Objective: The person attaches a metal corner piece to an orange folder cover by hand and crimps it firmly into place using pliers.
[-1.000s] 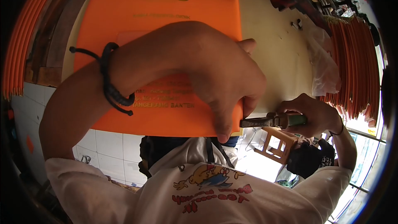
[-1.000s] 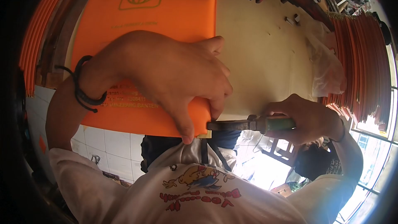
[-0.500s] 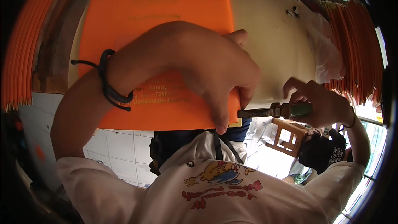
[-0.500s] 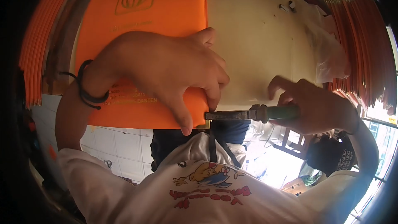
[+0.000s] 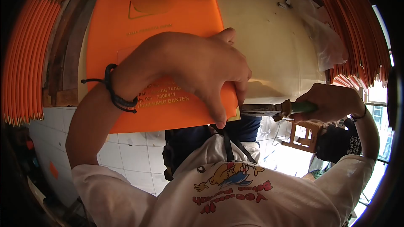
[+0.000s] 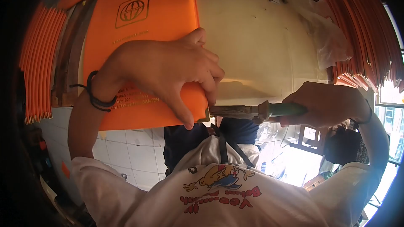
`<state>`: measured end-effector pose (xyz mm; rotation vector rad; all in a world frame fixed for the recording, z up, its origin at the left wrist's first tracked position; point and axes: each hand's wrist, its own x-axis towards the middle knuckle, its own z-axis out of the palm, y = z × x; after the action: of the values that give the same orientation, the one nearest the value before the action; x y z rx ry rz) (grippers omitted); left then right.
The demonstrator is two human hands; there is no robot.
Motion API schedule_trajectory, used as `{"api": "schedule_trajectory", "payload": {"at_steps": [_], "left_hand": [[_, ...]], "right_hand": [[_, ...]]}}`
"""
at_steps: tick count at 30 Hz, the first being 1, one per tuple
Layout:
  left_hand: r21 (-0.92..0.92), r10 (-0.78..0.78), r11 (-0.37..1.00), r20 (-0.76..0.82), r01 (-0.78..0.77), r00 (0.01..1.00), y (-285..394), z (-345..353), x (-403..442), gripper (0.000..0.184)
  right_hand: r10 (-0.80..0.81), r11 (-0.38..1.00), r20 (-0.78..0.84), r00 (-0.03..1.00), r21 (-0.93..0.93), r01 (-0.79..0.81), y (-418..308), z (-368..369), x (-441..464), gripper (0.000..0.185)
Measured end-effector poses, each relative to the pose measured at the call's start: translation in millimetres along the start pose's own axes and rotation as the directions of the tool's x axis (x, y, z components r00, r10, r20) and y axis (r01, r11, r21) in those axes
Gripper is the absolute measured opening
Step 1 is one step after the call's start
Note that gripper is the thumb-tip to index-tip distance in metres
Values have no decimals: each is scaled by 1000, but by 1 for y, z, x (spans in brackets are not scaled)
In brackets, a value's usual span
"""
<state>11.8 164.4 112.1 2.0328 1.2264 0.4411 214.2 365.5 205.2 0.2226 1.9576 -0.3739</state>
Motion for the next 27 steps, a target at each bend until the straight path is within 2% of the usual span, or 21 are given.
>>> {"api": "schedule_trajectory", "payload": {"at_steps": [2,5,6,7,8,9,10,11,12,13,14,15,17,18,22,25,27], "left_hand": [[34,4,999,-8,-4,1000,2,-2,0,49],[80,3,997,-24,-1,1000,6,-3,0,49],[77,-15,997,-14,16,1000,8,-3,1,51],[74,-35,997,-3,35,999,10,-3,1,53],[100,-12,995,-34,16,999,10,-2,1,48],[126,11,992,-60,-4,998,8,1,1,45],[156,34,988,-84,-21,996,8,1,1,42],[145,22,989,-74,-11,997,11,0,1,41],[135,10,991,-62,-2,998,13,-2,2,40],[123,-5,992,-51,11,999,15,-2,3,39],[118,-10,993,-56,17,998,17,-1,4,38],[118,-17,993,-61,25,998,17,-1,4,37],[119,-35,992,-59,42,998,18,-2,5,36],[123,-44,991,-51,50,998,19,-3,7,36],[93,-67,993,-76,74,995,20,-2,9,33],[123,-156,979,-57,162,986,29,-2,9,28],[154,-229,958,-101,242,968,43,2,4,25]], "right_hand": [[45,999,10,999,21,-45,6,3,-2,40],[27,985,105,994,169,-44,19,20,-1,40],[90,968,194,977,213,-131,19,29,5,39],[-254,943,19,967,228,243,53,64,22,38],[-210,953,37,977,231,196,58,85,36,38],[-207,905,76,975,393,161,72,119,57,41],[-119,943,128,985,324,72,48,121,56,43],[-214,747,51,975,652,130,72,178,82,43],[-165,834,133,977,548,66,58,186,92,47],[-173,869,154,973,489,77,58,207,108,50],[-196,866,46,979,477,151,60,237,123,51],[-195,767,-18,981,620,163,57,263,132,49],[-101,764,-126,987,626,158,42,286,142,43],[-60,673,-132,989,727,138,38,288,139,37],[38,480,-149,988,870,113,34,290,139,34],[22,516,-169,985,846,133,36,288,136,35],[11,489,-276,961,840,236,33,292,133,36]]}}
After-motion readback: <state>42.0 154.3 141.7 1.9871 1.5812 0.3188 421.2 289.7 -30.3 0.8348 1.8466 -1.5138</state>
